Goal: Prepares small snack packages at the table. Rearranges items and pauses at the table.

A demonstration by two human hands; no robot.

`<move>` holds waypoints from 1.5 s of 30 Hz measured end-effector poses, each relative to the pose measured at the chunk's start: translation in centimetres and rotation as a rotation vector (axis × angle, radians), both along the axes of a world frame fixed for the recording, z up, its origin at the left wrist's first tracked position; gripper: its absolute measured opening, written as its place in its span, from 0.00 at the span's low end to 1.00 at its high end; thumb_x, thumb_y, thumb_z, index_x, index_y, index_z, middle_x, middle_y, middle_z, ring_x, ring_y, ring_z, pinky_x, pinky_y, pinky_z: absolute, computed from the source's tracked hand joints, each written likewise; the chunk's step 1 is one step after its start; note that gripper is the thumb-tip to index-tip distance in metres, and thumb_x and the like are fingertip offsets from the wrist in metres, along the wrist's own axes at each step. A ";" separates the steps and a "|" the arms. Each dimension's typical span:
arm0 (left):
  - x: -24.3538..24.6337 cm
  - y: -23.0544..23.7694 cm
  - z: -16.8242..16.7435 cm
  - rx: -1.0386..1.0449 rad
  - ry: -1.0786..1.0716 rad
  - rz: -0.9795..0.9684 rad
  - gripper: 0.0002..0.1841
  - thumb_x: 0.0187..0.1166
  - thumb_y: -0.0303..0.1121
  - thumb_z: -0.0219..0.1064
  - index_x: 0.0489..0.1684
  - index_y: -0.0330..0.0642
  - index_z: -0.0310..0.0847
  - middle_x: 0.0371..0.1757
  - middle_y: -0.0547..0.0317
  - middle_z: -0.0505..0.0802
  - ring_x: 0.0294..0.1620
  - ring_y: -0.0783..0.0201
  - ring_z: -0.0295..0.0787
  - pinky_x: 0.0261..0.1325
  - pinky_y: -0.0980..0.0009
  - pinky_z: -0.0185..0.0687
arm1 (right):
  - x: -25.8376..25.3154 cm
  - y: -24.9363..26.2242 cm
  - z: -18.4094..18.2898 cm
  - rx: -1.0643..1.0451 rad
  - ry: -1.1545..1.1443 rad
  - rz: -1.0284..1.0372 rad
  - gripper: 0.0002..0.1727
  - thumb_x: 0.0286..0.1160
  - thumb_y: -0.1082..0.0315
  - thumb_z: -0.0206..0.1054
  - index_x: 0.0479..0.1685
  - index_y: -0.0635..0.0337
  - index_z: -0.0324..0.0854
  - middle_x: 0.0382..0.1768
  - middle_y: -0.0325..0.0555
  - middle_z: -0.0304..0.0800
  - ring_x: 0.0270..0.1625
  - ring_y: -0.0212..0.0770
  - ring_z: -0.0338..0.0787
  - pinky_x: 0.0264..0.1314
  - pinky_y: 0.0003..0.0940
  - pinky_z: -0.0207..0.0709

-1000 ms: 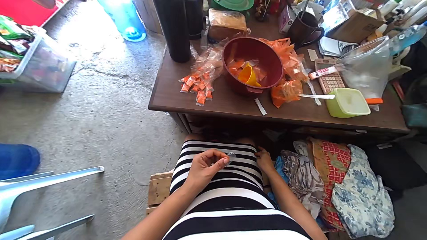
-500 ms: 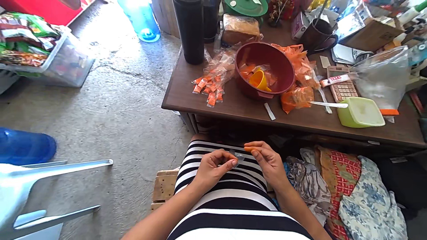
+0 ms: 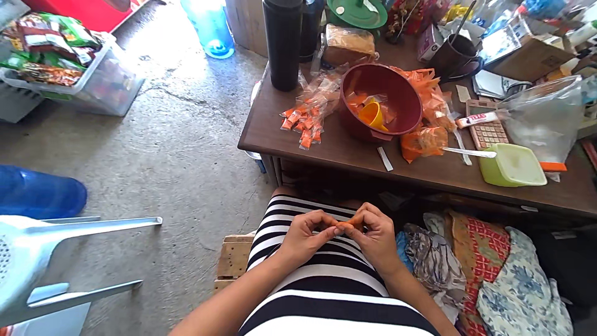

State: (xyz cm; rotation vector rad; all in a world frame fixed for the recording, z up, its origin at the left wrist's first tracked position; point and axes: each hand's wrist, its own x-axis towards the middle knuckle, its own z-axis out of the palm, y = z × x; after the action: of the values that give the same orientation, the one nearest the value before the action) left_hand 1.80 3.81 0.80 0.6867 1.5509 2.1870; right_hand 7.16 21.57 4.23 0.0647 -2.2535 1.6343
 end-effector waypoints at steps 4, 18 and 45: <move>0.0 0.0 0.1 0.002 0.019 -0.013 0.03 0.77 0.26 0.72 0.39 0.36 0.89 0.38 0.70 0.92 0.40 0.80 0.88 0.49 0.80 0.86 | 0.0 0.2 -0.2 0.024 0.029 -0.013 0.13 0.68 0.61 0.79 0.24 0.59 0.86 0.28 0.31 0.81 0.32 0.14 0.78 0.35 0.06 0.73; 0.2 0.2 0.0 -0.004 0.014 0.097 0.02 0.77 0.26 0.72 0.40 0.37 0.89 0.39 0.70 0.94 0.39 0.79 0.90 0.48 0.78 0.88 | 0.8 2.0 0.5 -0.049 -0.105 0.123 0.21 0.85 0.55 0.64 0.60 0.64 0.89 0.51 0.37 0.89 0.47 0.18 0.83 0.47 0.12 0.78; -0.5 0.3 -0.2 -0.026 0.033 0.046 0.03 0.76 0.25 0.73 0.39 0.35 0.88 0.38 0.69 0.93 0.41 0.80 0.88 0.50 0.80 0.85 | 0.2 1.2 0.5 -0.024 -0.066 0.057 0.08 0.71 0.63 0.77 0.34 0.58 0.90 0.34 0.30 0.85 0.34 0.14 0.80 0.36 0.06 0.75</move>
State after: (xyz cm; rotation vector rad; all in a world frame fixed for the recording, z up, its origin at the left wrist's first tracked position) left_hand 1.34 4.13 0.65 0.6894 1.6243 2.1947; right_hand 7.39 22.76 4.68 0.0697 -2.3002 1.7165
